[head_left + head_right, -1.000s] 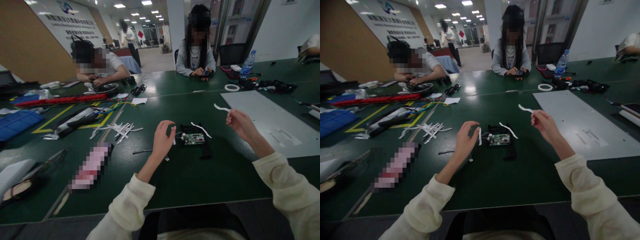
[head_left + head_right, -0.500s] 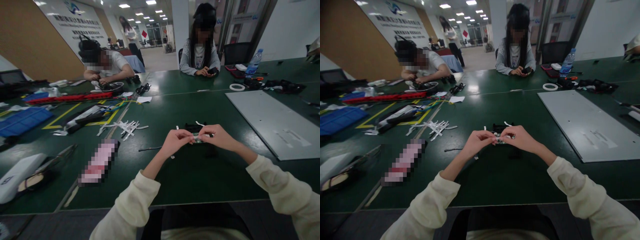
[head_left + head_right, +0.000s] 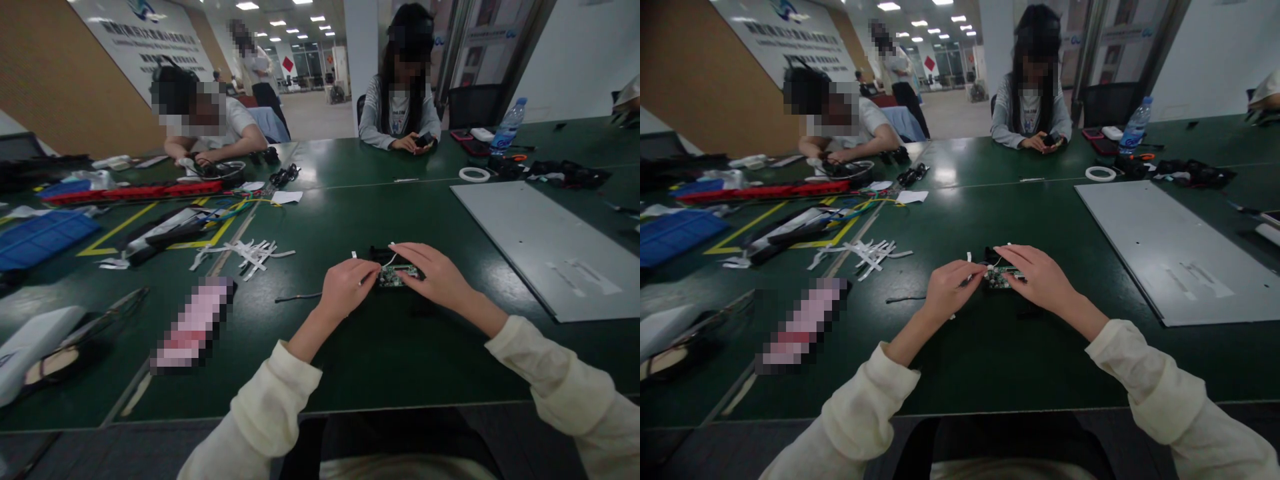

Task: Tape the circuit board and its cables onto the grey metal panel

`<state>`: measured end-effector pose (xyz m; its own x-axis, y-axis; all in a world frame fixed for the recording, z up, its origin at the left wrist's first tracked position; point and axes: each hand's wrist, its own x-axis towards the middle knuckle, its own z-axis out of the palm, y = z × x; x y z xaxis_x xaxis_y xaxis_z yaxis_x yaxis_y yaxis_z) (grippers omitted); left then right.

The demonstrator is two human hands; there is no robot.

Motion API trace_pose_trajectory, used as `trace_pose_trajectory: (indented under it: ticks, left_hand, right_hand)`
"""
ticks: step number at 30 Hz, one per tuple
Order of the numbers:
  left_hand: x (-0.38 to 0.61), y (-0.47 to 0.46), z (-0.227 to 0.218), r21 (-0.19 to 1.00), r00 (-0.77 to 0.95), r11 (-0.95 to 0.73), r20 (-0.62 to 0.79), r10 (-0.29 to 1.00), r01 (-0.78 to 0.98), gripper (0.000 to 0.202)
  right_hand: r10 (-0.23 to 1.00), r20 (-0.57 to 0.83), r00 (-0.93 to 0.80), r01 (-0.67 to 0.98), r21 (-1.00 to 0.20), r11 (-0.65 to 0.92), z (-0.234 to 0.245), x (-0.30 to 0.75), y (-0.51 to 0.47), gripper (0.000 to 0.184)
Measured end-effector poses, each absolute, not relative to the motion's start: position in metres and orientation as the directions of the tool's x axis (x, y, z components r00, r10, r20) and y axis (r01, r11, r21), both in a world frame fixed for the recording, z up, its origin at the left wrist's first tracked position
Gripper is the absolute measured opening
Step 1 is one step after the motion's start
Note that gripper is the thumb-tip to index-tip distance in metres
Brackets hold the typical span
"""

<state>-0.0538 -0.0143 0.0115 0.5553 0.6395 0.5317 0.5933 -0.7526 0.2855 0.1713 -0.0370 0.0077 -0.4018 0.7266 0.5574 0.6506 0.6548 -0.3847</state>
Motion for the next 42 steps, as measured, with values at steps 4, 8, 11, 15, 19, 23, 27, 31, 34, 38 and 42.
trace_pose_trajectory:
  ticks: [4,8,11,15,19,23,27,31,34,38,42]
  left_hand:
    - [-0.055,-0.016,0.011,0.195,0.599,-0.783,0.544,0.587,0.591,0.024]
    - [-0.052,-0.017,0.011,0.230,0.619,-0.801,0.531,0.579,0.552,0.024]
    - [-0.050,-0.018,0.012,0.349,0.536,-0.745,0.530,0.657,0.569,0.026]
    - [-0.050,-0.016,0.014,0.573,0.338,-0.564,0.458,0.822,0.594,0.035]
    - [-0.050,-0.012,0.012,0.631,0.298,-0.531,0.444,0.845,0.566,0.034]
    - [-0.047,-0.011,0.005,0.639,0.344,-0.576,0.462,0.817,0.510,0.029]
    - [-0.045,-0.012,0.002,0.686,0.372,-0.578,0.446,0.814,0.443,0.026]
    - [-0.043,-0.015,0.003,0.805,0.365,-0.493,0.373,0.853,0.330,0.027]
    - [-0.040,-0.016,0.004,0.842,0.414,-0.471,0.343,0.843,0.262,0.030]
    - [-0.040,-0.015,0.006,0.817,0.442,-0.501,0.352,0.825,0.285,0.029]
    - [-0.042,-0.015,0.006,0.737,0.518,-0.572,0.351,0.780,0.360,0.033]
  right_hand:
    - [0.667,0.595,-0.449,0.646,-0.299,0.702,0.012,0.164,-0.041,0.046]
    - [0.685,0.558,-0.468,0.631,-0.332,0.701,0.010,0.162,-0.041,0.023]
    - [0.754,0.532,-0.386,0.596,-0.480,0.644,0.009,0.162,-0.041,0.017]
    - [0.906,0.398,-0.142,0.373,-0.826,0.422,0.016,0.157,-0.046,0.014]
    - [0.981,0.029,-0.193,-0.110,-0.994,0.008,0.024,0.138,-0.054,0.021]
    - [0.934,-0.135,-0.331,-0.125,-0.975,-0.185,0.024,0.108,-0.062,0.024]
    - [0.964,-0.003,-0.267,0.119,-0.992,0.030,0.017,0.090,-0.062,0.028]
    - [0.960,0.096,-0.264,0.334,-0.925,0.184,0.013,0.090,-0.057,0.035]
    - [0.937,0.082,-0.338,0.372,-0.903,0.213,0.018,0.099,-0.054,0.035]
    - [0.931,0.113,-0.346,0.371,-0.895,0.246,0.033,0.133,-0.037,0.036]
    - [0.950,0.307,-0.054,0.656,-0.707,0.265,0.030,0.202,-0.001,0.036]
